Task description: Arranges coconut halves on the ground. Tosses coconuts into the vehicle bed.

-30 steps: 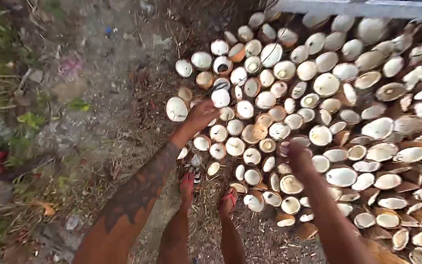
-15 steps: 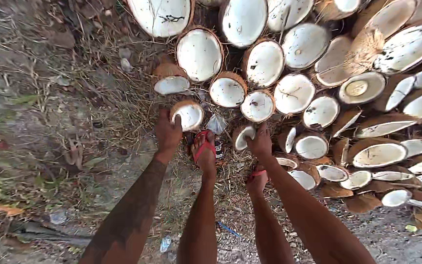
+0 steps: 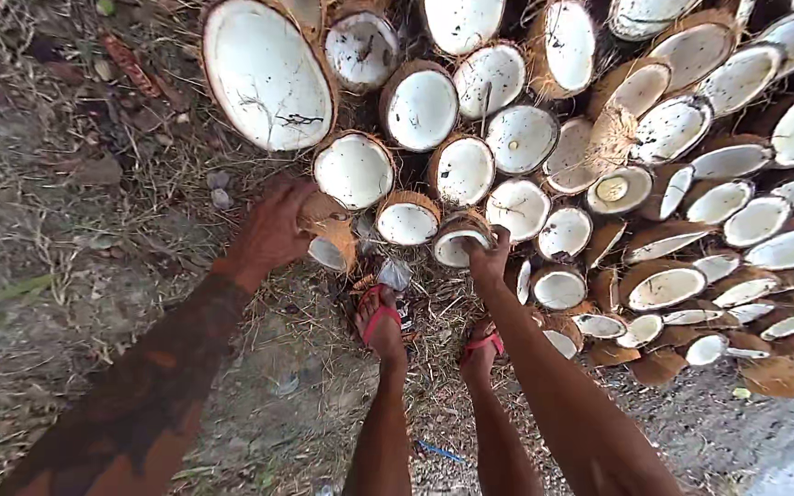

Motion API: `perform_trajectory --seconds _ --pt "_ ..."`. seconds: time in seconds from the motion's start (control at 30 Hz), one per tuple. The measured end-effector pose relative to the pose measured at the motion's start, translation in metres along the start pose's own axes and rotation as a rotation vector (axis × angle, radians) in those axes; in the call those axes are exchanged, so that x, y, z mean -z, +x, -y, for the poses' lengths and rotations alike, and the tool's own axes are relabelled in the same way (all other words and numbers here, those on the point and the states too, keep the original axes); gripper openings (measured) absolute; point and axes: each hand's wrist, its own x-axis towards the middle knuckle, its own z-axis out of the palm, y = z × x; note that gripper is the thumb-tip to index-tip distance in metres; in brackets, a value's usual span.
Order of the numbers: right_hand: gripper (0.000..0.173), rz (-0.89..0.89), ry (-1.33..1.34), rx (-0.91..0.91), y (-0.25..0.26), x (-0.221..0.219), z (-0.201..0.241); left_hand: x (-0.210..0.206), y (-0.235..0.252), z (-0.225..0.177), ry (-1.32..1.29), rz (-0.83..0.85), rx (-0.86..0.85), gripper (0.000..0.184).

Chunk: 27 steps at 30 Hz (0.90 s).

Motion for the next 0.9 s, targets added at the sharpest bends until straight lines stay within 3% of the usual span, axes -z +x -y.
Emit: perform_trajectory --seconds 0.1,0.2,0.3,0.37,0.43,0.5,0.57,0.7,0.77,0.9 --pt "0.061 0.119 -0.06 0.077 -0.02 0.036 0.012 0.007 -0.013 -0.02 -0.045 0.039 0.019 0.072" --pt "0.063 0.303 -0.071 0.172 -0.026 0.101 0.041 0.023 -0.022 -0.073 -0.091 0.168 -0.026 0.067" --pt "0.077 0.317 -0.174 -0.004 0.002 0.134 0.058 0.006 0.002 -0.112 0.057 0.276 -0.214 0.072" --pt "0.079 0.23 -0.203 -0.229 0.036 0.126 0.058 -0.024 0.037 -0.134 0.177 0.331 -0.191 0.09" --pt "0.081 0.105 -0.101 -0.387 0.065 0.103 0.056 -0.062 0.065 -0.154 0.203 0.336 -0.059 0.104" --pt "0.088 0.009 0.013 -0.43 0.08 0.088 0.054 -0.091 0.072 -0.175 0.199 0.331 0.065 0.113" --pt "0.09 -0.045 0.075 -0.355 0.072 0.083 0.043 -0.106 0.064 -0.191 0.173 0.3 0.154 0.121" --pt "0.092 -0.099 -0.068 0.035 0.051 0.061 0.02 -0.09 0.052 -0.174 -0.011 0.258 0.169 0.102" --pt "0.093 -0.09 -0.047 0.029 0.045 0.055 0.015 -0.068 0.032 -0.163 -0.118 0.305 0.157 0.093" --pt "0.085 -0.019 0.273 -0.185 0.037 0.055 0.019 -0.005 0.012 -0.142 -0.175 0.429 0.149 0.081"
